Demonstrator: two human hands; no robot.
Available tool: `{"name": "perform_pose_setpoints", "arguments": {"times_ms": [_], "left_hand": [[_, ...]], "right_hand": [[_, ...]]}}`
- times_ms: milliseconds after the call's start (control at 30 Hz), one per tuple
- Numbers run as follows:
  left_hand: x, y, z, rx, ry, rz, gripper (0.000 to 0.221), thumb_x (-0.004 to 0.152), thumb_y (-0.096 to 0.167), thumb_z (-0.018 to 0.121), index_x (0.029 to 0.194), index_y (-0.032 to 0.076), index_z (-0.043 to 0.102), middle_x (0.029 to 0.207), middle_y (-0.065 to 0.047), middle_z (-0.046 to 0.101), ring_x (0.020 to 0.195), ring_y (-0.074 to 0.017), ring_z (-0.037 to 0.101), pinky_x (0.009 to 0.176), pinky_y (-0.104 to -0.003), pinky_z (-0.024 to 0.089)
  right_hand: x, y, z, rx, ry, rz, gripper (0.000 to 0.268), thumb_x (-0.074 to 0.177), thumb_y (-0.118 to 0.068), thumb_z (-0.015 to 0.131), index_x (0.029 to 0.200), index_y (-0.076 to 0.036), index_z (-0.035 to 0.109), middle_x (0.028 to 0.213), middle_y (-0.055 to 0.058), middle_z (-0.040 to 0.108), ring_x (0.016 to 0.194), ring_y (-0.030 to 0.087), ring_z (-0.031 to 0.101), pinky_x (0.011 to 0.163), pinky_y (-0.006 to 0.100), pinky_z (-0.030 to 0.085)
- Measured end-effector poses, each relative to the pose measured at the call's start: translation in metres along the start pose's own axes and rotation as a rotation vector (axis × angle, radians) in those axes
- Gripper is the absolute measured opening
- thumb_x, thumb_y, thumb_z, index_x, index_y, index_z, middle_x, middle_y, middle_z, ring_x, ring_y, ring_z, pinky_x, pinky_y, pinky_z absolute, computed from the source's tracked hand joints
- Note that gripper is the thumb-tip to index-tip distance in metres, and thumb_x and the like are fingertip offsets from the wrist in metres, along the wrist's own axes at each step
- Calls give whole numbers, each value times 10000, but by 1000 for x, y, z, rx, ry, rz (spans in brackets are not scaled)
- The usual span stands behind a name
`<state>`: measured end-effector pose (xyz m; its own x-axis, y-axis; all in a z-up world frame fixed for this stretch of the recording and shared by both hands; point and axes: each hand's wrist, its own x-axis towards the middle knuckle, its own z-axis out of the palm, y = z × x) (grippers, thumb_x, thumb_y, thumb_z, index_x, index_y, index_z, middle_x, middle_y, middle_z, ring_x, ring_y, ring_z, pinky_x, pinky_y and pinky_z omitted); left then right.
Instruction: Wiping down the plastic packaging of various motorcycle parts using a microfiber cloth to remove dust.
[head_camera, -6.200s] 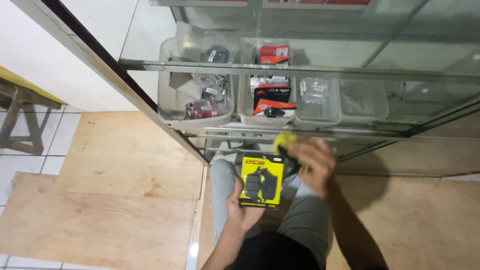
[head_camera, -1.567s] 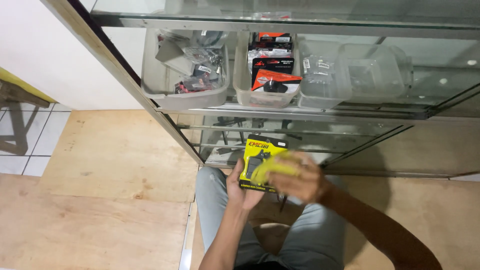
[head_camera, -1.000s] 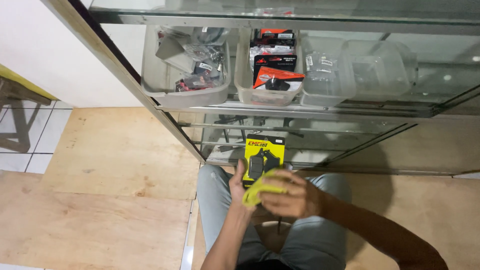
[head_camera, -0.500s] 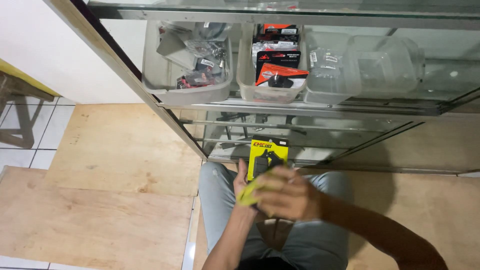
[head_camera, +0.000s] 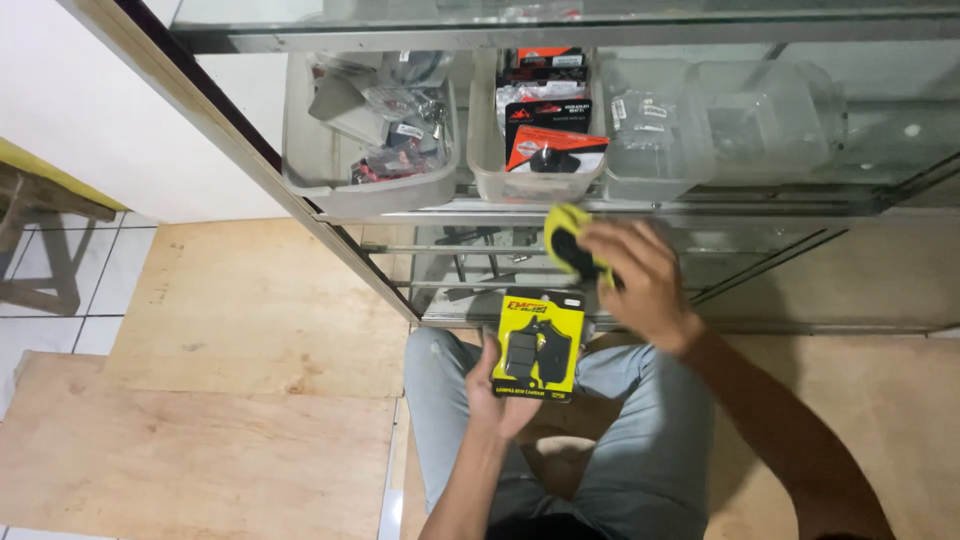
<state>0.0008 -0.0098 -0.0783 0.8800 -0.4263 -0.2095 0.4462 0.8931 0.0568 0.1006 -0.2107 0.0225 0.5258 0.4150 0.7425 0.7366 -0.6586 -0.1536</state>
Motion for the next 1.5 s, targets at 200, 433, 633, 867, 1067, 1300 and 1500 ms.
{"name": "perform_pose_setpoints", "arguments": {"times_ms": [200, 433, 633, 867, 1067, 1300, 1500], "left_hand": [[11, 8, -20, -124, 69, 85, 620, 989, 550, 481, 1354, 68, 618, 1318, -191, 667, 1221, -372, 629, 1127, -559, 446], [35, 22, -92, -152, 99, 180, 645, 984, 547, 540, 1321, 6, 638, 1279, -254, 676, 1179, -417, 653, 1119, -571, 447], [11, 12, -39, -173, -112, 91, 631, 995, 584, 531, 1343, 67, 627, 1269, -148, 702, 1110, -307, 692, 1055, -456, 502], [-13, -7, -8, -1, -240, 177, 683, 1080, 531, 348, 1123, -68, 672, 1007, -158, 733, 868, -239, 714, 759, -335, 599], [-21, -8, 27, -109, -230, 185, 530, 1030, 439, 542, 1391, 54, 581, 1347, -103, 652, 1260, -249, 599, 1161, -459, 392], [-10, -10, 23, -173, -241, 207, 512, 1051, 466, 518, 1316, 46, 640, 1270, -95, 694, 1141, -226, 645, 1024, -367, 478], [-17, -9, 22, -129, -215, 198, 517, 1039, 469, 530, 1326, 51, 631, 1261, -92, 698, 1142, -223, 652, 1036, -397, 480]], "right_hand": [[-24, -79, -4, 25, 34, -35, 180, 935, -129, 666, 1086, -100, 759, 1180, 96, 736, 1076, 312, 686, 894, 419, 537], [-60, -141, -15, 403, -177, 198, 417, 630, 51, 651, 1010, -100, 734, 1061, 92, 738, 816, 377, 691, 696, 463, 565], [-34, -139, -49, 579, -233, 89, 296, 750, -52, 672, 1026, -95, 769, 1148, 88, 741, 968, 319, 640, 820, 447, 505], [-58, -116, 6, 145, -96, -81, 115, 857, -140, 790, 959, -192, 791, 1128, -28, 778, 1230, 215, 565, 1009, 468, 491], [-40, -25, 14, -168, -16, 207, 310, 818, 111, 671, 1011, -106, 778, 1135, 19, 766, 1099, 221, 649, 1017, 412, 484], [-15, -129, -14, 147, 49, -63, 168, 804, -71, 746, 968, -40, 766, 1094, 91, 718, 1041, 295, 670, 923, 429, 548], [-62, -150, 19, 218, -48, -50, 223, 868, -107, 821, 1069, -188, 772, 1173, -13, 760, 1196, 216, 635, 1074, 417, 498]]}}
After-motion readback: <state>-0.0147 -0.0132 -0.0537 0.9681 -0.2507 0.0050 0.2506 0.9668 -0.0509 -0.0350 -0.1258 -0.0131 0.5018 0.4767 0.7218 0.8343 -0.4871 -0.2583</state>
